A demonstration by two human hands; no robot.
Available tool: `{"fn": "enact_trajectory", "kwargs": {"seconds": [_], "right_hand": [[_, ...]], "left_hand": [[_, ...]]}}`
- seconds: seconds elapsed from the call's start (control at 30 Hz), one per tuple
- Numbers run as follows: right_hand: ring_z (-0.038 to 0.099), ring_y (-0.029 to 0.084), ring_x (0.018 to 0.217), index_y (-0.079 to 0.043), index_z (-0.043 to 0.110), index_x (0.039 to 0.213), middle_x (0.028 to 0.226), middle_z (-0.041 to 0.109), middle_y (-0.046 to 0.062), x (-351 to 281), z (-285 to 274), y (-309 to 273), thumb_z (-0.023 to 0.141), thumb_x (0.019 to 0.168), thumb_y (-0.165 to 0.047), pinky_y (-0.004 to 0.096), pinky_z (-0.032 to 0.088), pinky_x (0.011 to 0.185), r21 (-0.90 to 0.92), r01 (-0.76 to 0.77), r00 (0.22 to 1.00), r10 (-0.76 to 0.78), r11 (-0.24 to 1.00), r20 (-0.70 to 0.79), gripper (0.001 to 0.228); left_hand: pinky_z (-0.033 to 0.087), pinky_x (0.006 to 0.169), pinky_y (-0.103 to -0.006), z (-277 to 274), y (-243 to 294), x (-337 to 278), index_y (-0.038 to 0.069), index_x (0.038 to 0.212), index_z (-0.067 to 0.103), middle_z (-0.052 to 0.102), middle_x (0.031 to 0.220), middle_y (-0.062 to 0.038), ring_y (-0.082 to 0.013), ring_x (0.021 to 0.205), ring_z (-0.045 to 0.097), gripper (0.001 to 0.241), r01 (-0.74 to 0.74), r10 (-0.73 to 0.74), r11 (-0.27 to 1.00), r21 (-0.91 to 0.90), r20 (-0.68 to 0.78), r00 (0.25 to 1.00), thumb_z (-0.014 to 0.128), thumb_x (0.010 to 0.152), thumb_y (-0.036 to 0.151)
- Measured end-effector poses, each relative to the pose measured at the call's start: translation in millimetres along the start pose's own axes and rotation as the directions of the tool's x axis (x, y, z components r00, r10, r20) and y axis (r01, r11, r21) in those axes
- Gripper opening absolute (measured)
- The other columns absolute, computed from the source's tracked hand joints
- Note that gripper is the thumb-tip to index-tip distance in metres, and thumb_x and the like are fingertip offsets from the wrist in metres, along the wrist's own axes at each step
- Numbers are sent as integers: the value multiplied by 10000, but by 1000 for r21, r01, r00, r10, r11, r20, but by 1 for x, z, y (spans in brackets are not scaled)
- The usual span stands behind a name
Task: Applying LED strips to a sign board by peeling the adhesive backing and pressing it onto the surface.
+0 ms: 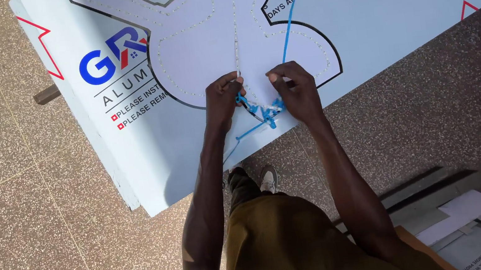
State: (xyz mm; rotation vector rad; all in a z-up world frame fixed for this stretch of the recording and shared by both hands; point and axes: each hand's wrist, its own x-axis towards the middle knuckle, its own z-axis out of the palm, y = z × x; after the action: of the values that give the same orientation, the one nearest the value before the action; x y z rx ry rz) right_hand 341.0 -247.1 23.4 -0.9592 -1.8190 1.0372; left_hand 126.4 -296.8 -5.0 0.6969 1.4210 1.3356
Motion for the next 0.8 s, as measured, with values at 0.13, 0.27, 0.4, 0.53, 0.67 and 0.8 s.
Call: {"fn": "enact_trajectory", "kwargs": {"seconds": [0.13,0.27,0.4,0.53,0.67,0.8], "right_hand": [[794,289,1164,-31,727,1425,1220,788,179,33,14,10,572,1240,-174,406,720,899,147,-211,976,200,966,89,281],[851,293,1098,77,341,1700,1329,787,250,57,49,14,592,1162,-112,392,770,914,389,-449,888,355,804,292,623],[859,248,925,141,275,1699,1134,815,210,65,79,11,685,1088,-43,359,787,804,506,-466,884,399,726,241,758],[828,231,816,131,394,1646,1056,801,206,50,89,9,667,1091,-20,323,769,695,552,-427,900,397,716,180,637],[831,227,775,126,548,1543,1012,815,213,37,89,17,762,1100,-79,308,749,622,516,-354,931,348,780,113,533],[838,243,762,91,606,1542,989,810,219,24,95,9,789,1082,-59,324,744,599,498,-329,943,302,802,137,517]], "left_hand": [[628,578,-226,2,-4,-30,-80,1340,742,758,778,-116,-130,675,735,335,12,-10,999,-42,35,999,722,1104,158],[582,570,-295,-14,-3,-54,10,1133,804,750,741,-114,-151,659,721,291,-116,86,969,220,141,986,753,1142,296],[566,771,-489,-38,34,-73,82,964,843,745,884,-190,-311,819,730,367,-276,143,793,544,274,951,727,1156,372],[593,972,-560,-44,57,-62,0,1296,813,680,1277,-232,-462,1237,688,469,-240,285,728,642,36,958,708,1165,437],[640,986,-542,-29,68,-20,-19,1380,758,664,1320,-246,-459,1256,703,453,-257,349,790,557,-63,935,608,1218,377],[636,728,-398,-24,10,81,84,1317,813,794,963,-106,-224,838,789,604,-120,96,925,361,83,992,586,1178,627]]}}
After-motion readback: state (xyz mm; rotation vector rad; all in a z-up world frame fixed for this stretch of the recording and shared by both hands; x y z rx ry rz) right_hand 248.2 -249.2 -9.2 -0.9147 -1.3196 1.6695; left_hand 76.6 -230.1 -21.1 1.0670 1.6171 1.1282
